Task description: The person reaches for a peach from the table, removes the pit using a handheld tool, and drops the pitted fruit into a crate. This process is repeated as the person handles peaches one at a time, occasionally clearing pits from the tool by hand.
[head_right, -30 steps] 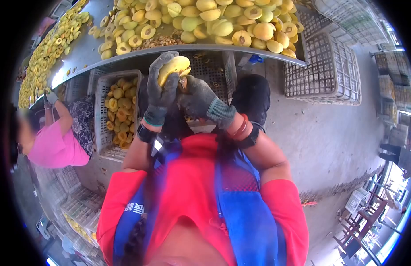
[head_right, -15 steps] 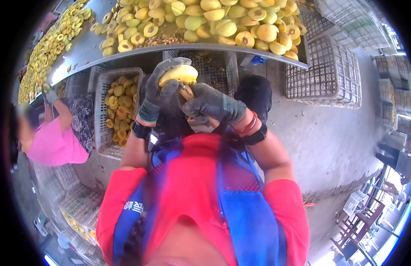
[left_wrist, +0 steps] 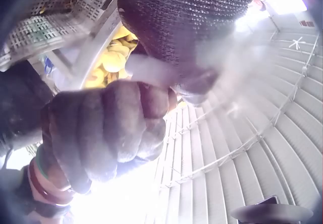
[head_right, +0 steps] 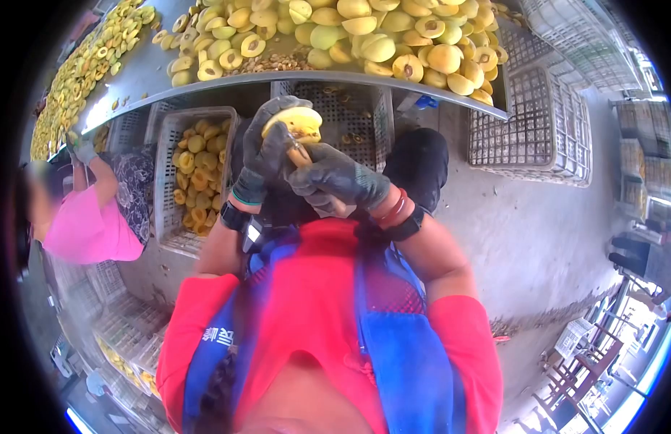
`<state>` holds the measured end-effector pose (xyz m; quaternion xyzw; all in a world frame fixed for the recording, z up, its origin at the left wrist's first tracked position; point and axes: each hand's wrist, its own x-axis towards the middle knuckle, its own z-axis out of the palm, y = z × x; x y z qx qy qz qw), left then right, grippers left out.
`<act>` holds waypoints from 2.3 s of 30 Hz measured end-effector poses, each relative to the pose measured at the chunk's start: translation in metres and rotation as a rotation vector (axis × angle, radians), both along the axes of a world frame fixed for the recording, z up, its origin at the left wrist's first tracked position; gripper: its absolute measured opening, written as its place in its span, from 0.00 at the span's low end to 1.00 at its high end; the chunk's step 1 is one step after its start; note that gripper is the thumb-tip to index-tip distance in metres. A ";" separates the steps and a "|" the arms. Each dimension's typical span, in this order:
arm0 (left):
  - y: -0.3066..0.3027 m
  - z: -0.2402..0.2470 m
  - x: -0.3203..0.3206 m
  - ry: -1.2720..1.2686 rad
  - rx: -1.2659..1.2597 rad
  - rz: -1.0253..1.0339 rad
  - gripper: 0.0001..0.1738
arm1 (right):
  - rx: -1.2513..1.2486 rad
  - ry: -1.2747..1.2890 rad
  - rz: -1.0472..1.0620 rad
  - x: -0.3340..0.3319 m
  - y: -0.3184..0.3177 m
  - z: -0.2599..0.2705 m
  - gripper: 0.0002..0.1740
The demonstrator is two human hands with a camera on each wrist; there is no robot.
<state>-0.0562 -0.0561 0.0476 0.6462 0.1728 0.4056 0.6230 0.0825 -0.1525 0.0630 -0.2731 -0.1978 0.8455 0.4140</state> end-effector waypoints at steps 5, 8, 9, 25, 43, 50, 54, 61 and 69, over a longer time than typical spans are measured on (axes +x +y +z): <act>0.000 -0.007 -0.003 -0.008 -0.086 0.190 0.25 | 0.004 -0.153 -0.081 -0.014 0.012 0.003 0.05; -0.012 0.012 -0.005 0.006 -0.189 0.302 0.24 | -0.027 -0.194 -0.052 -0.020 0.017 0.012 0.05; -0.008 0.006 -0.009 0.120 0.000 0.394 0.23 | 0.003 -0.318 -0.051 -0.023 0.018 0.021 0.05; 0.174 -0.059 -0.104 0.793 0.690 1.033 0.27 | -0.135 -0.231 -0.167 -0.004 0.028 -0.043 0.07; 0.266 -0.099 0.032 1.138 0.375 0.619 0.30 | -0.027 -0.674 -0.280 0.005 0.025 -0.036 0.08; 0.146 -0.024 0.012 0.442 0.331 0.361 0.23 | 0.520 -1.304 -0.782 0.013 0.037 -0.013 0.15; 0.077 0.007 0.015 0.326 0.229 0.145 0.21 | 0.453 -1.317 -0.960 0.018 0.043 0.008 0.18; 0.022 -0.012 0.030 0.159 0.336 0.189 0.17 | 0.352 -1.319 -1.001 0.009 0.027 0.013 0.16; 0.001 0.003 0.032 0.117 0.299 0.234 0.19 | 0.362 -1.309 -1.009 0.004 0.017 0.018 0.14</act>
